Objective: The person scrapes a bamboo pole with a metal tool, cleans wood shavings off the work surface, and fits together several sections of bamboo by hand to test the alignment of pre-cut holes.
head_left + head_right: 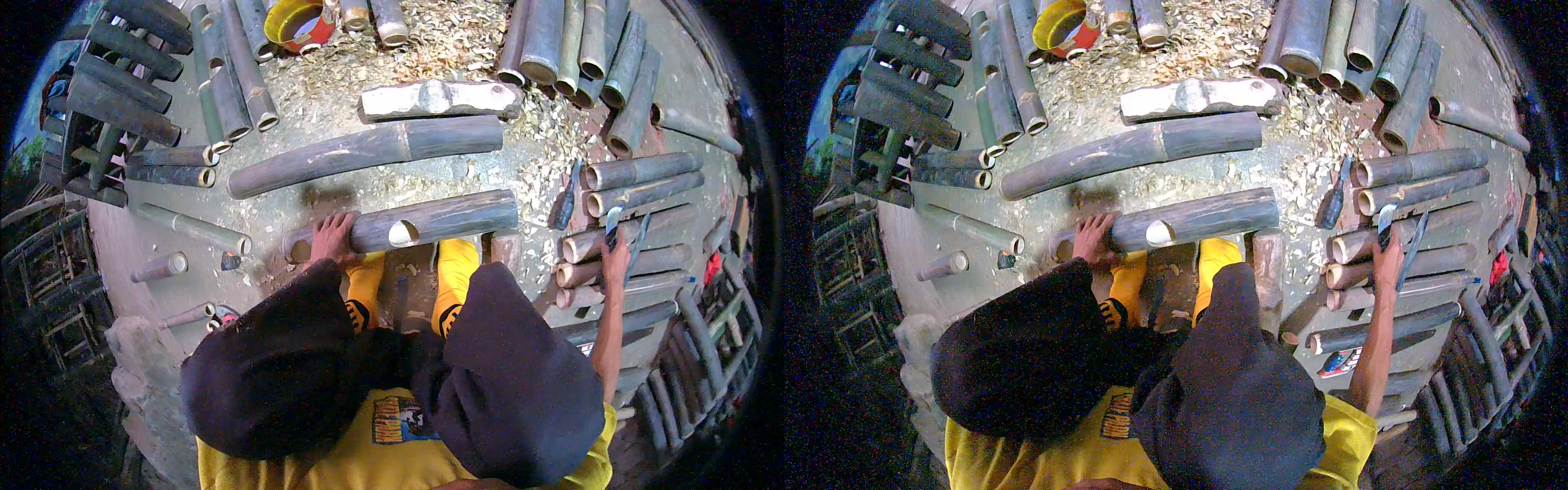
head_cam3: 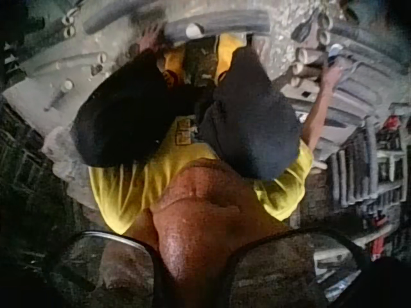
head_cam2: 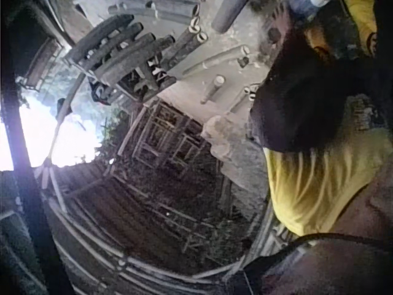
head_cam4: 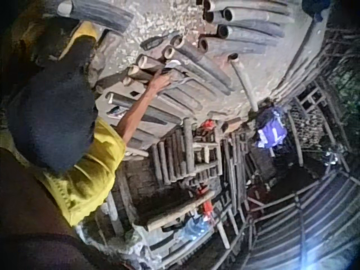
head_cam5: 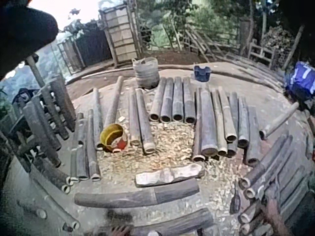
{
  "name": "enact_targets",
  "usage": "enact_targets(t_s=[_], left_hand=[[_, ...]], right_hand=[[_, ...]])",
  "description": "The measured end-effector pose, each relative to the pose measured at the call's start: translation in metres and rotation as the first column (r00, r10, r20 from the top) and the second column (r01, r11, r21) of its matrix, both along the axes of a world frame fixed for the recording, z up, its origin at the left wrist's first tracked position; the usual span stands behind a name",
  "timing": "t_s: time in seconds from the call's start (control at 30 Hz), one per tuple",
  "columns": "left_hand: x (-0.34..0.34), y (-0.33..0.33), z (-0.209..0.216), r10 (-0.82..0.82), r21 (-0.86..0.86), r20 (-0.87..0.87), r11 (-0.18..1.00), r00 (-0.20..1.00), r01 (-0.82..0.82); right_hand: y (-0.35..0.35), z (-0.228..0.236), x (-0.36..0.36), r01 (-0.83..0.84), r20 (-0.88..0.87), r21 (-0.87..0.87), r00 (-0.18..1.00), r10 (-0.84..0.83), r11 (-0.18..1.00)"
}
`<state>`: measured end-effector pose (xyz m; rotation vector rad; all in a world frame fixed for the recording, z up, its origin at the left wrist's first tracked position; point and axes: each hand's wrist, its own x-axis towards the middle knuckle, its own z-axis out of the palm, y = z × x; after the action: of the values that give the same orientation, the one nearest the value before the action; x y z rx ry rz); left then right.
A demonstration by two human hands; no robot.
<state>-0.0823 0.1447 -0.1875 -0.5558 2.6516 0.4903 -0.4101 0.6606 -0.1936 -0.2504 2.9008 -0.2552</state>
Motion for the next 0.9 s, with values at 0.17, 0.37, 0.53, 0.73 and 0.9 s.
enact_targets(t_s=[0.17, 0.37, 0.53, 0.73, 0.9], left_hand=[[0.011, -0.004, -0.014, -0.038, -0.104, -0.043, 0.994, 0.998, 0.033], [0.001, 0.003, -0.008, 0.06, -0.062, -0.029, 0.996, 0.998, -0.061], [0.005, 0.005, 0.003, 0.086, -0.029, -0.032, 0.996, 0.996, -0.087], [0.003, 0.007, -0.004, 0.037, -0.12, -0.076, 0.992, 0.996, -0.046], [0.013, 0.006, -0.005, 0.069, -0.065, -0.073, 0.995, 0.995, -0.074]], right_hand=[[-0.026, 0.017, 0.013, -0.026, -0.137, 0.008, 0.99, 0.027, 1.0], [-0.105, 0.05, 0.073, -0.208, -0.296, -0.271, 0.947, 0.124, 0.94], [-0.131, -0.02, 0.15, -0.373, -0.289, -0.307, 0.913, 0.288, 0.875], [-0.144, -0.043, 0.174, -0.445, -0.264, -0.224, 0.884, 0.386, 0.867], [-0.148, -0.046, 0.181, -0.478, -0.266, -0.204, 0.867, 0.422, 0.854]])
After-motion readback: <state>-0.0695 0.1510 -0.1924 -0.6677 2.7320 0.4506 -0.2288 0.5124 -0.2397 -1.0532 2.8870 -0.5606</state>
